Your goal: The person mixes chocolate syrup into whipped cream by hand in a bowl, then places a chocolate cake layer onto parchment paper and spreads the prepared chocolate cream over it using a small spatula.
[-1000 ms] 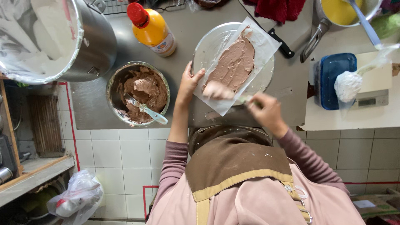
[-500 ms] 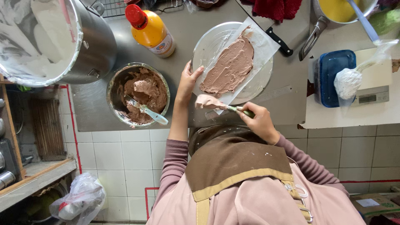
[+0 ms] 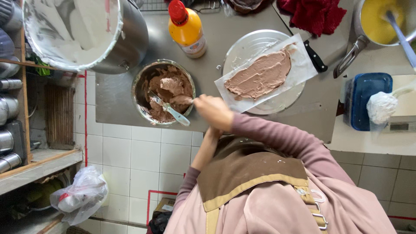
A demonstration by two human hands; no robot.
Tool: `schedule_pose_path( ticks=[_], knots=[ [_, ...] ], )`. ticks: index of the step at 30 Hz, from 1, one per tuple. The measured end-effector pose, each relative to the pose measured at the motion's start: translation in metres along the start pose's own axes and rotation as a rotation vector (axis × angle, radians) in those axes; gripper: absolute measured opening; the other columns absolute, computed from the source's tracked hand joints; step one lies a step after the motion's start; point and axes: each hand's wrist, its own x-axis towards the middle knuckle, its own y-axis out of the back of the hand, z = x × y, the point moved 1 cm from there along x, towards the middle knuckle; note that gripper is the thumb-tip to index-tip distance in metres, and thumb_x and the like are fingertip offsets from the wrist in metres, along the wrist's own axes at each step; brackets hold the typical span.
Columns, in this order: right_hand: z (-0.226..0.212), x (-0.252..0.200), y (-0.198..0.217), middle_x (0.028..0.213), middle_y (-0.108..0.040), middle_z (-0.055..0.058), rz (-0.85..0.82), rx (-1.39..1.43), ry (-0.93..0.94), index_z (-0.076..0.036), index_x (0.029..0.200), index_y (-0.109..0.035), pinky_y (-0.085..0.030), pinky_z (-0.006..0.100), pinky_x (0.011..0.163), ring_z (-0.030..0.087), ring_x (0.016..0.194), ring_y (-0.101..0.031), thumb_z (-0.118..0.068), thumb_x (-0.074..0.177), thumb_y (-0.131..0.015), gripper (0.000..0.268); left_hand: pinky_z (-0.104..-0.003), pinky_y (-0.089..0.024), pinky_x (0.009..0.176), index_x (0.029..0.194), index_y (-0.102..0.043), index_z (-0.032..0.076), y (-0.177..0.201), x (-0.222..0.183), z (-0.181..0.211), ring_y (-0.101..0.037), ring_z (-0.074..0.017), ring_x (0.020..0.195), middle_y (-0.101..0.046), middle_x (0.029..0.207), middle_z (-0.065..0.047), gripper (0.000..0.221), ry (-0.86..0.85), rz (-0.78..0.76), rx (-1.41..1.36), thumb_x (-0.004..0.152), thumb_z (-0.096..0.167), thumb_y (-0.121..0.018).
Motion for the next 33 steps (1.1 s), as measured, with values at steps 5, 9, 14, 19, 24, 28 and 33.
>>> schedule_pose_path(
  ticks=[5,9,14,19,24,28,33],
  knots=[
    [-0.003,0.02,0.005,0.098,-0.064,0.013,0.001,-0.035,0.168,-0.002,0.111,-0.063,-0.058,0.039,0.063,0.028,0.085,-0.069,-0.015,0.08,-0.068,0.035,-0.039,-0.047,0.103,0.148,-0.041,0.006,-0.031,-0.003,0.04,-0.055,-0.0185,0.12,-0.052,0.136,-0.005,0.045,0.184,-0.151,-0.15,0.108,0.027,-0.042],
    [0.088,0.016,0.089,0.115,-0.067,0.012,-0.025,0.238,0.376,-0.008,0.119,-0.065,-0.056,0.042,0.083,0.032,0.102,-0.068,-0.013,0.086,-0.067,0.033,-0.042,-0.047,0.107,0.153,-0.036,0.007,-0.056,-0.011,0.077,-0.056,-0.0216,0.127,-0.051,0.144,-0.008,0.052,0.205,-0.185,-0.118,0.104,0.022,-0.04],
    [0.251,0.044,0.144,0.106,-0.069,0.012,0.172,0.053,-0.075,-0.01,0.106,-0.072,-0.054,0.044,0.084,0.034,0.101,-0.067,-0.015,0.096,-0.069,0.011,-0.045,-0.047,0.107,0.156,-0.031,0.009,-0.071,-0.008,0.096,-0.057,-0.0242,0.131,-0.052,0.148,-0.01,0.058,0.182,-0.087,-0.015,0.099,0.016,-0.04],
    [0.372,0.066,0.108,0.111,-0.067,0.005,0.305,-0.248,-0.164,-0.013,0.11,-0.073,-0.051,0.045,0.089,0.029,0.109,-0.062,-0.012,0.092,-0.07,0.018,-0.04,-0.052,0.099,0.154,-0.037,0.011,-0.075,-0.022,0.107,-0.062,-0.0241,0.118,-0.058,0.139,-0.012,0.051,0.218,0.073,0.027,0.106,0.027,-0.041],
    [0.406,0.086,0.089,0.116,-0.065,0.003,0.248,-0.327,-0.112,-0.016,0.103,-0.073,-0.046,0.044,0.099,0.025,0.116,-0.058,-0.014,0.087,-0.072,0.016,-0.039,-0.057,0.09,0.146,-0.044,0.009,-0.042,-0.045,0.118,-0.071,-0.024,0.106,-0.07,0.122,-0.012,0.044,0.369,-0.026,0.265,0.104,0.021,-0.044],
    [0.412,0.099,0.1,0.119,-0.068,0.005,0.249,-0.123,-0.074,-0.013,0.1,-0.071,-0.046,0.046,0.103,0.027,0.116,-0.061,-0.015,0.094,-0.071,0.006,-0.033,-0.056,0.085,0.136,-0.061,0.006,-0.019,-0.076,0.159,-0.068,-0.022,0.096,-0.075,0.11,-0.014,0.035,0.504,-0.193,0.847,0.105,0.02,-0.051],
    [0.408,0.11,0.139,0.104,-0.071,0.017,0.26,0.154,-0.309,-0.006,0.117,-0.067,-0.052,0.05,0.085,0.039,0.097,-0.066,-0.014,0.105,-0.065,0.014,-0.03,-0.06,0.075,0.12,-0.065,0.006,-0.034,-0.088,0.273,-0.075,-0.0159,0.082,-0.078,0.098,-0.009,0.027,0.709,-0.355,0.973,0.102,0.024,-0.054]
  ],
)
